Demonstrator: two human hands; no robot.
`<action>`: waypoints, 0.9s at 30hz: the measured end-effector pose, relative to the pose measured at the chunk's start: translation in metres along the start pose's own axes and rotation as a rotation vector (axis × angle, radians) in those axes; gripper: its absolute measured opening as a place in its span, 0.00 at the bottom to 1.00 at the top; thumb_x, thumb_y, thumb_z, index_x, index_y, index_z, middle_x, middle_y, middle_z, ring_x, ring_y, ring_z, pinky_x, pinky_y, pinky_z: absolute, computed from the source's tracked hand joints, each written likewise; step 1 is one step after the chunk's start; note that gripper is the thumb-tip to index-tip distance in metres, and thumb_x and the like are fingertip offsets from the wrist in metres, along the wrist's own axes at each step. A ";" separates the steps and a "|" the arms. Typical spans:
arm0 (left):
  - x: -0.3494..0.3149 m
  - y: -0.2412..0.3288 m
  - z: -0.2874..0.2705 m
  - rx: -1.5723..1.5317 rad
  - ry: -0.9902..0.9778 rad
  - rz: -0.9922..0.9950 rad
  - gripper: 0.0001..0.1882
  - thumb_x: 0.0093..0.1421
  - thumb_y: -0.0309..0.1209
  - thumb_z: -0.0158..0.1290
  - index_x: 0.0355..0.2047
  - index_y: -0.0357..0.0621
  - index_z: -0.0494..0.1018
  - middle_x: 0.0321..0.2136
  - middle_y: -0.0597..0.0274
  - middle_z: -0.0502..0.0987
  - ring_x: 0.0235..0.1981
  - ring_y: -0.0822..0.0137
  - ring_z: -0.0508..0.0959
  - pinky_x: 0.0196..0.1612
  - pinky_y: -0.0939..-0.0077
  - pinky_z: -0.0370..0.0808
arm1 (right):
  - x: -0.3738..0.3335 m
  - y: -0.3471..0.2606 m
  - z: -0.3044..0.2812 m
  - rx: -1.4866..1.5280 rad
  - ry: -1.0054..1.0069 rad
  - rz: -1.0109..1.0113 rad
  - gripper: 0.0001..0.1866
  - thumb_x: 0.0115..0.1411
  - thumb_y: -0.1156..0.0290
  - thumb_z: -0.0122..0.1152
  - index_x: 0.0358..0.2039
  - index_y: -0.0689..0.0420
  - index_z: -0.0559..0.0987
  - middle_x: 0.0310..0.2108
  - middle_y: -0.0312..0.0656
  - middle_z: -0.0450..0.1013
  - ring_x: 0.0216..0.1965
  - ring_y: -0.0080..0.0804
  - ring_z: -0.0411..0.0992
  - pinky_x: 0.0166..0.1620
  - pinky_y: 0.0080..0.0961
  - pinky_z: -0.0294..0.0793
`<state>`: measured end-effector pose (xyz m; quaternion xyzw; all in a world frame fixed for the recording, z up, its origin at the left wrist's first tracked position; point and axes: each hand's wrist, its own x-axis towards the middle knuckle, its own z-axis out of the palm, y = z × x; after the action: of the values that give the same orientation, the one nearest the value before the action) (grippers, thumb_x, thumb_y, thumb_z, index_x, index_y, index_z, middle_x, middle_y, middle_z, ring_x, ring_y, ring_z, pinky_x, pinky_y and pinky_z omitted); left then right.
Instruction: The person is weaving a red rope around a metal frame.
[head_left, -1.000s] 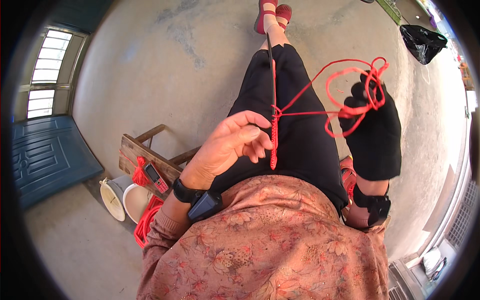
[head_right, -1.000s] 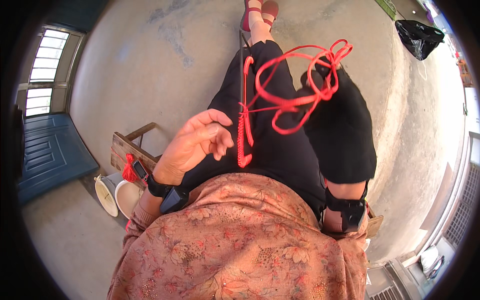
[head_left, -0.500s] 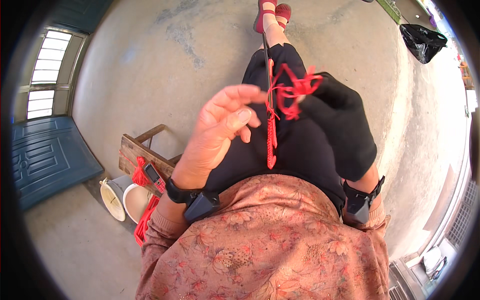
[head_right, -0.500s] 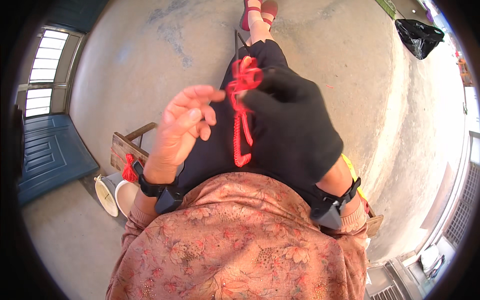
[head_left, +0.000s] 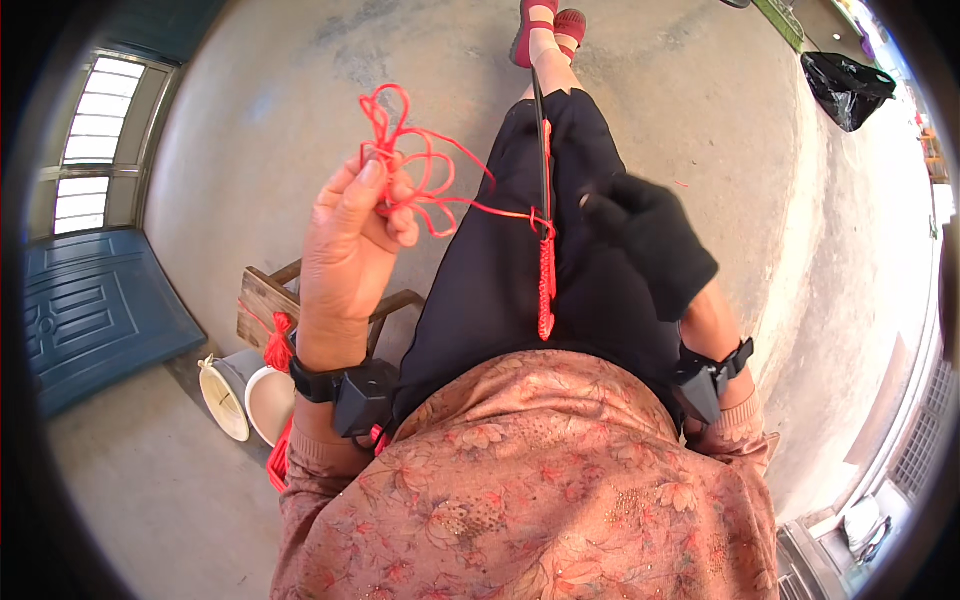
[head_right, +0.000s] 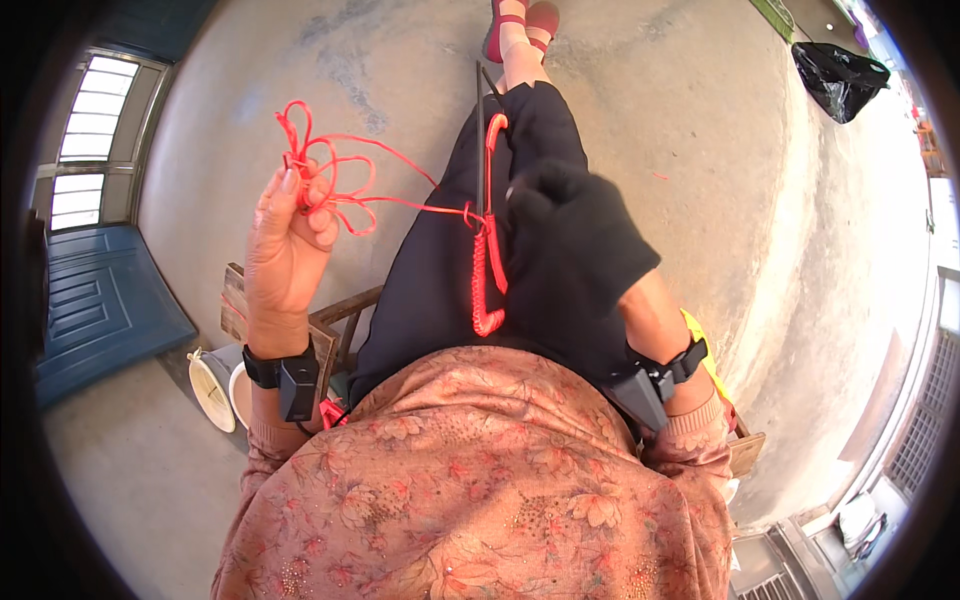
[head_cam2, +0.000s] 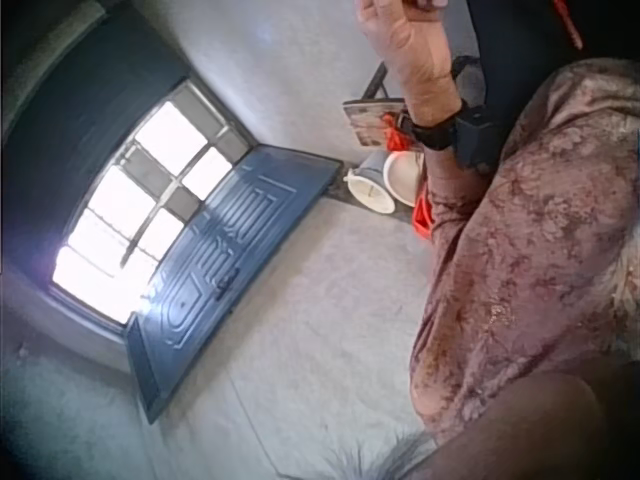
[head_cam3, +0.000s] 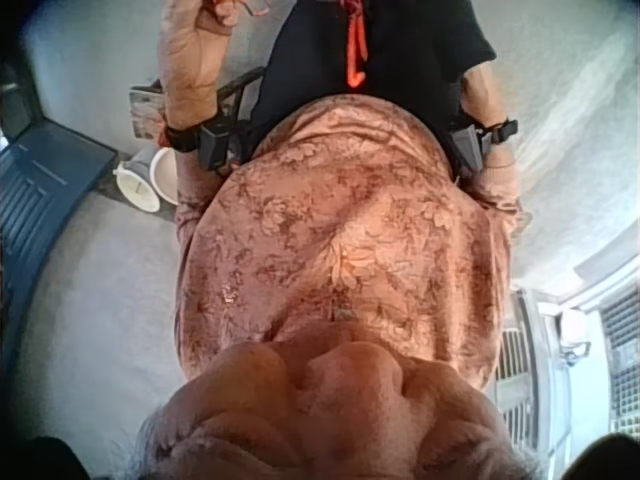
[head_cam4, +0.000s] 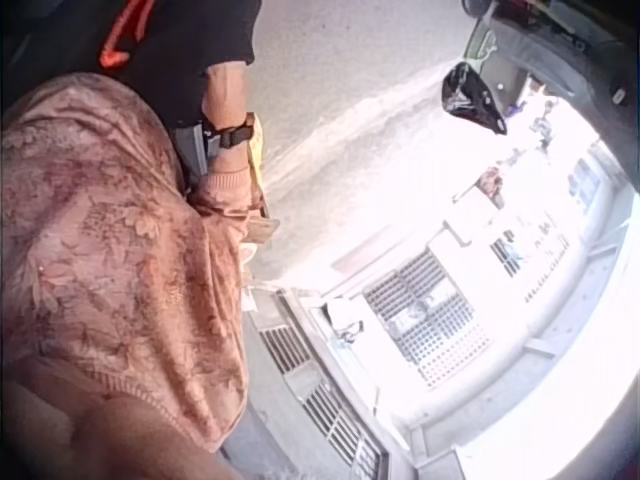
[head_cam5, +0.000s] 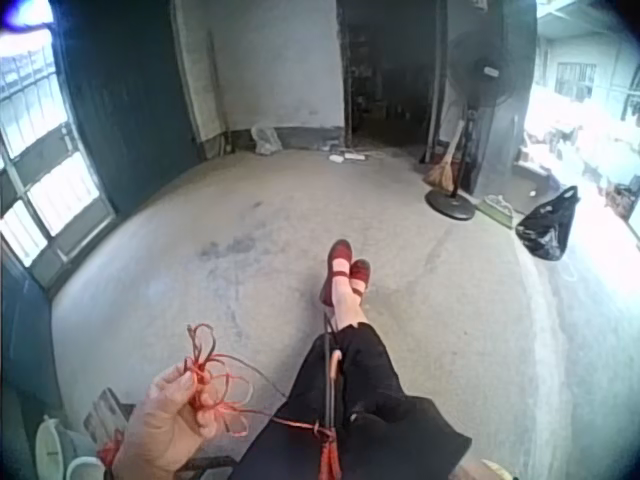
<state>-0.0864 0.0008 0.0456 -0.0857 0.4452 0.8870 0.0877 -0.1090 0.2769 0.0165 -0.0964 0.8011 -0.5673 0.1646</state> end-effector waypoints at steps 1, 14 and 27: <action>0.001 0.001 -0.002 -0.012 0.001 0.012 0.10 0.67 0.34 0.52 0.44 0.42 0.74 0.30 0.66 0.75 0.25 0.76 0.72 0.28 0.81 0.70 | -0.001 0.006 0.003 -0.032 -0.011 0.084 0.08 0.60 0.69 0.63 0.36 0.61 0.81 0.28 0.37 0.77 0.32 0.20 0.72 0.38 0.22 0.72; -0.009 -0.004 -0.010 0.031 0.046 0.025 0.10 0.67 0.34 0.52 0.44 0.43 0.74 0.30 0.65 0.76 0.25 0.75 0.73 0.29 0.78 0.70 | 0.004 0.019 0.028 -0.275 0.244 -0.133 0.10 0.56 0.74 0.59 0.41 0.53 0.79 0.39 0.43 0.77 0.37 0.48 0.75 0.39 0.36 0.74; -0.008 -0.008 -0.016 0.049 0.086 0.023 0.09 0.67 0.33 0.52 0.42 0.42 0.74 0.30 0.64 0.76 0.25 0.75 0.72 0.28 0.78 0.71 | 0.017 0.002 0.010 -0.650 -0.053 -0.483 0.19 0.46 0.76 0.61 0.42 0.51 0.79 0.44 0.43 0.75 0.42 0.46 0.76 0.42 0.35 0.75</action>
<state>-0.0752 -0.0080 0.0314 -0.1166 0.4711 0.8723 0.0603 -0.1208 0.2632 0.0085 -0.3435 0.8885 -0.3040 0.0079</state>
